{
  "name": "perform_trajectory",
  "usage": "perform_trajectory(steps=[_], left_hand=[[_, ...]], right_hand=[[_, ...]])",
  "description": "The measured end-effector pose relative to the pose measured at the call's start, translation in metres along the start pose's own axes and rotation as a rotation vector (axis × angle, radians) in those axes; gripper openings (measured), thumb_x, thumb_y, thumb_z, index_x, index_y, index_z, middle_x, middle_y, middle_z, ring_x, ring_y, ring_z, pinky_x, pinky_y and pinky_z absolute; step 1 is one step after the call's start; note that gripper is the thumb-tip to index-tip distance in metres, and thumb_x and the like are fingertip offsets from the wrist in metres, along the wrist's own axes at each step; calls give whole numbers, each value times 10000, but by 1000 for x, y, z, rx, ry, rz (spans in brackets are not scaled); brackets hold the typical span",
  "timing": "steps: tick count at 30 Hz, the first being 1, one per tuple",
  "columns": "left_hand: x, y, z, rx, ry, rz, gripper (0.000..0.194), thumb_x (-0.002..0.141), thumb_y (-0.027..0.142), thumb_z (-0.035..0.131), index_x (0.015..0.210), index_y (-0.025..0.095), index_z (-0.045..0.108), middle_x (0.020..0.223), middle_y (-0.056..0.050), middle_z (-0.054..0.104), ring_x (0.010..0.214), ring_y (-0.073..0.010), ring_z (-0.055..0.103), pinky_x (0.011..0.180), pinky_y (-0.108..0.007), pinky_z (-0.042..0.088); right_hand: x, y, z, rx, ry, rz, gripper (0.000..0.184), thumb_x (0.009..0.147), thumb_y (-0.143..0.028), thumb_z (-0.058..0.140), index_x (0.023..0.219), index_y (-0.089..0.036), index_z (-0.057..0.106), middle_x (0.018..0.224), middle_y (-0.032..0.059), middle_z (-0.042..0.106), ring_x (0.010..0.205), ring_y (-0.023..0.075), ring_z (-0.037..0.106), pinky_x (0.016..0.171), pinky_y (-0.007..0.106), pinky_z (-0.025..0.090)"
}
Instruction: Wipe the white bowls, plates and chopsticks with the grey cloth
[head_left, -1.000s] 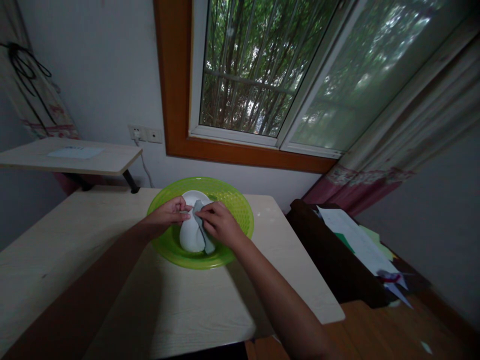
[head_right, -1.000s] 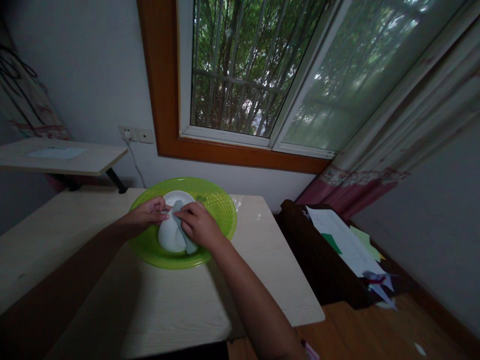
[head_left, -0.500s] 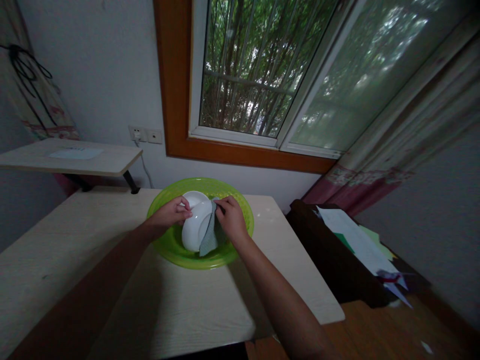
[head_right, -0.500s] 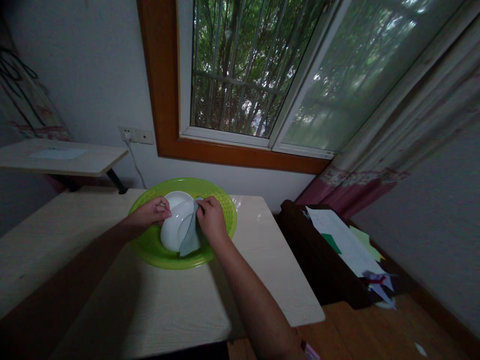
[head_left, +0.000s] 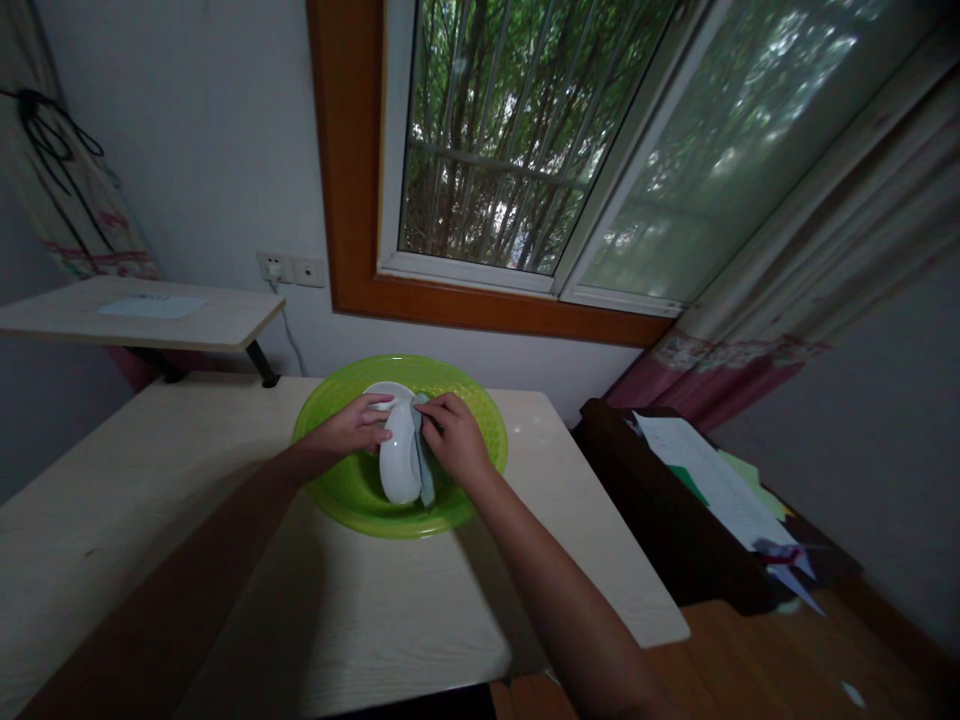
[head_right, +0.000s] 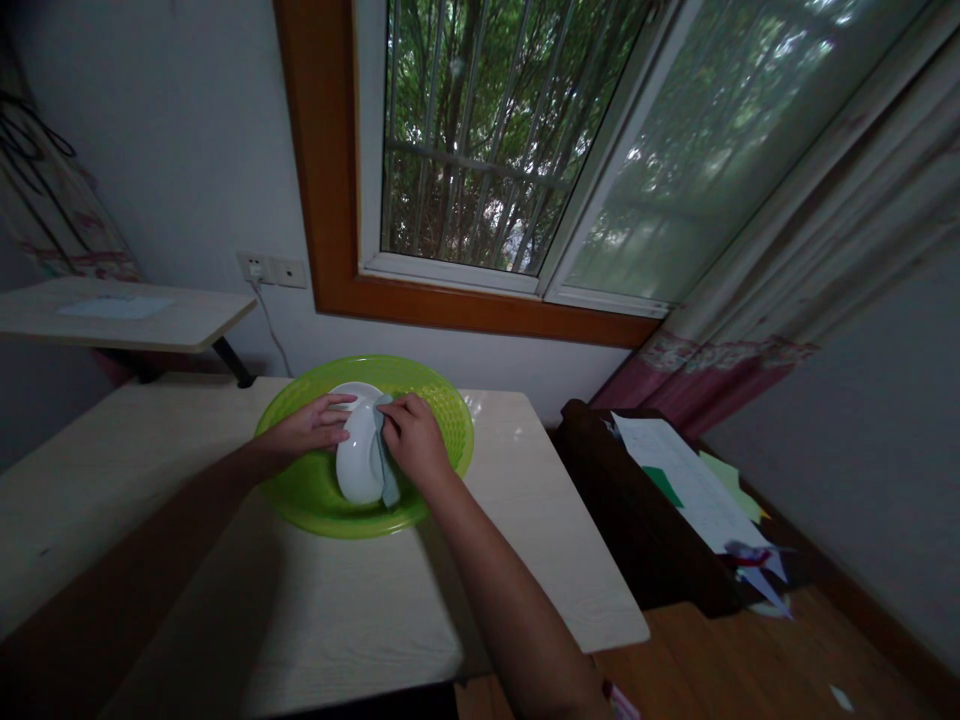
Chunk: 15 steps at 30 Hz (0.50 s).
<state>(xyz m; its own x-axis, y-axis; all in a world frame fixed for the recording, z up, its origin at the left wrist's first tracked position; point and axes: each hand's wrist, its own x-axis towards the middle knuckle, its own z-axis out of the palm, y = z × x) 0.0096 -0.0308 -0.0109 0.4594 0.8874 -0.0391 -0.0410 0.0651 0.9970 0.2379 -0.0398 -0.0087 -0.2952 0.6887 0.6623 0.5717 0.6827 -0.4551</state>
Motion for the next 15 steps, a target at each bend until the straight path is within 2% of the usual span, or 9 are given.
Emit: perform_trajectory(steps=[3,5,11,15], left_hand=[[0,0,0,-5,-74,12,756,654,289,858,1293,178,470,1354,-199,614,1185,-273,618,922,-362,504],[0,2,1,14,-113,20,676,671,301,848,1246,163,521,1317,-184,641,1197,-266,610,940,-352,491],[2,2,-2,139,-39,-24,470,760,437,766,1098,132,645,962,-87,722,841,-196,671,702,-286,515],[5,-3,-6,148,14,-13,399,756,452,766,987,138,684,903,-65,713,827,-187,664,705,-278,522]], right_hand=[[0,-1,-2,5,-2,-50,271,898,-118,601,1112,-211,737,984,75,641,968,211,584,909,379,499],[0,-1,-3,2,1,-67,271,902,-123,600,1119,-216,734,995,78,642,977,214,580,910,387,497],[-1,-3,-4,6,-27,-153,283,914,-146,593,1153,-229,722,1040,83,634,1007,218,567,909,390,494],[-2,-5,-3,2,-66,-200,297,913,-150,595,1165,-247,718,1058,77,633,1028,219,561,915,386,488]])
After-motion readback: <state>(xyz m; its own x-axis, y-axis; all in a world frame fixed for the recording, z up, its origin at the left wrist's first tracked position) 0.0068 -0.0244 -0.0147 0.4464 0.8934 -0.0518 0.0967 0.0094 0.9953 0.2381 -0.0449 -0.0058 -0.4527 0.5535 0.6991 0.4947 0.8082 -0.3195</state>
